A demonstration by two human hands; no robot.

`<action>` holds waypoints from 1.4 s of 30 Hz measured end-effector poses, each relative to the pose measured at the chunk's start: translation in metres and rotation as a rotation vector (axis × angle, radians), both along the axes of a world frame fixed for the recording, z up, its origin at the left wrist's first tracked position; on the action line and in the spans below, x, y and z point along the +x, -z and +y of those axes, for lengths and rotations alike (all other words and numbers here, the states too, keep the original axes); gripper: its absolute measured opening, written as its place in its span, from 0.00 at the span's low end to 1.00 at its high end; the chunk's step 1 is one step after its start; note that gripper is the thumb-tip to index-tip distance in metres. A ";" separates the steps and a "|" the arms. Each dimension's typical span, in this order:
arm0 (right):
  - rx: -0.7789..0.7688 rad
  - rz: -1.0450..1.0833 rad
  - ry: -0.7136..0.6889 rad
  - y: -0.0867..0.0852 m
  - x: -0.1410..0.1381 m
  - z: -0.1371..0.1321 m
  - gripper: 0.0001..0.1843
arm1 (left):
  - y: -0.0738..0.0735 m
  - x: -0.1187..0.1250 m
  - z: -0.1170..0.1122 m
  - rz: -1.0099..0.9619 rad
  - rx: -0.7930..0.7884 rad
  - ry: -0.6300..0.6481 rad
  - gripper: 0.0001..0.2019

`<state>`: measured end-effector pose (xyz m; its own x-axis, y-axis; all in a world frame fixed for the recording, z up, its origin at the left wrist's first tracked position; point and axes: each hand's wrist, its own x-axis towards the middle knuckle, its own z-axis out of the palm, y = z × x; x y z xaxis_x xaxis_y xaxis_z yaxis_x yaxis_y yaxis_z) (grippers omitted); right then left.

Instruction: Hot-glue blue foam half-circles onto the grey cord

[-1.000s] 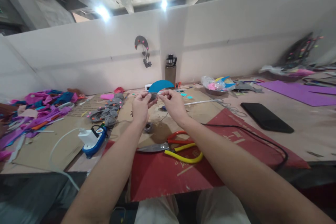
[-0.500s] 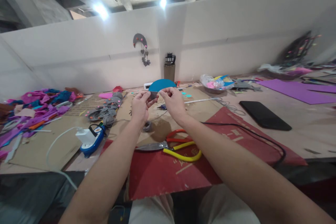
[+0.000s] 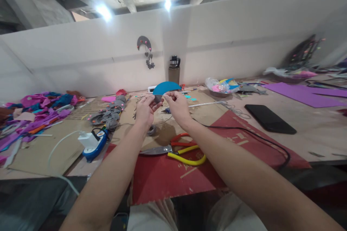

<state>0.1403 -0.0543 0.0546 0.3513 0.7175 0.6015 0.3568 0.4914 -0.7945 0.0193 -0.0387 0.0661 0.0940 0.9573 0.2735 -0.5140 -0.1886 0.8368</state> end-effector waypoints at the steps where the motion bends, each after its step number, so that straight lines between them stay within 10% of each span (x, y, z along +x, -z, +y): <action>1: -0.003 -0.002 0.000 0.000 0.000 0.000 0.14 | 0.000 0.000 0.000 -0.011 -0.008 0.011 0.05; 28: -0.114 0.270 -0.563 -0.008 -0.004 -0.008 0.12 | -0.004 0.002 0.002 -0.155 -0.172 0.310 0.01; 42: -0.081 0.169 -0.214 -0.003 0.003 0.001 0.16 | 0.008 0.012 -0.006 0.017 0.173 0.162 0.05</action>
<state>0.1433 -0.0529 0.0575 0.2773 0.8293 0.4851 0.1106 0.4740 -0.8736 0.0318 -0.0449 0.0586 0.2485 0.8685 0.4288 -0.5352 -0.2459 0.8081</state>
